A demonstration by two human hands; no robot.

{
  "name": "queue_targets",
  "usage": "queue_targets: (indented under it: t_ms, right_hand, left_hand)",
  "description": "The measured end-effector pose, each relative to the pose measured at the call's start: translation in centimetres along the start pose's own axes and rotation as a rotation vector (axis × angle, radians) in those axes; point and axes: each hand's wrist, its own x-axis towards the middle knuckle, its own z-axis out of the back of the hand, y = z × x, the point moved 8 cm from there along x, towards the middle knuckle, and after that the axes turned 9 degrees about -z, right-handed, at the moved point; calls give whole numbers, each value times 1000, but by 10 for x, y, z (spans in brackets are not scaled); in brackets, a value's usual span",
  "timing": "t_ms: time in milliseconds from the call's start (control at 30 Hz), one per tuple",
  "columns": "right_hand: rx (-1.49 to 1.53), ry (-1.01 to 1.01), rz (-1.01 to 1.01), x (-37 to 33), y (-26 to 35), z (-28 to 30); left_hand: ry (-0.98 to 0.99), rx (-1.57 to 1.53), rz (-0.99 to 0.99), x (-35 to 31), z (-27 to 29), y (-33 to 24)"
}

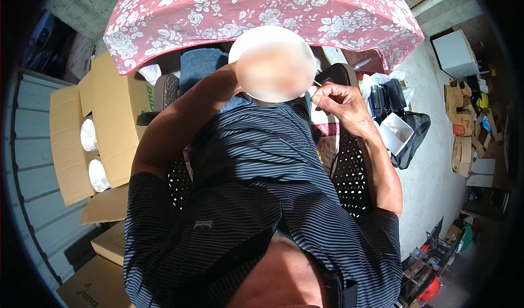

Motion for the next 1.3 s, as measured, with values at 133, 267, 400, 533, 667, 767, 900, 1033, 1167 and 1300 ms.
queue_targets:
  t_ms: [133, 267, 400, 533, 667, 767, 900, 1033, 1167, 1300]
  right_hand:
    - [48, -5, -8, 0, -7, 7]
    - [-50, -99, 32, -3, 4, 7]
    - [-44, -70, 24, 2, -2, -7]
    - [-101, -137, 56, 3, 2, -9]
    - [-61, -190, 93, -3, 5, -6]
    - [-141, -188, 89, -4, 5, -11]
    - [-109, -119, 8, -8, 5, -18]
    - [-8, -46, -71, -18, 11, -20]
    - [65, -10, -73, -15, 4, -10]
    - [-1, 27, -94, -15, 5, -9]
  left_hand:
    - [5, -10, -18, 3, 1, 2]
    - [6, -8, -1, 1, 2, 2]
    - [-2, -10, -5, 2, 1, 2]
    - [-11, -8, 1, 2, 2, 5]
    - [-75, -250, 13, 2, 4, 6]
    - [-117, -312, -34, 1, 7, 0]
    - [-89, -60, -113, 2, -1, -4]
    - [-83, 153, -107, 2, -10, -12]
    - [-40, 364, -92, 1, -22, -17]
    - [-125, 391, -152, -1, -25, -23]
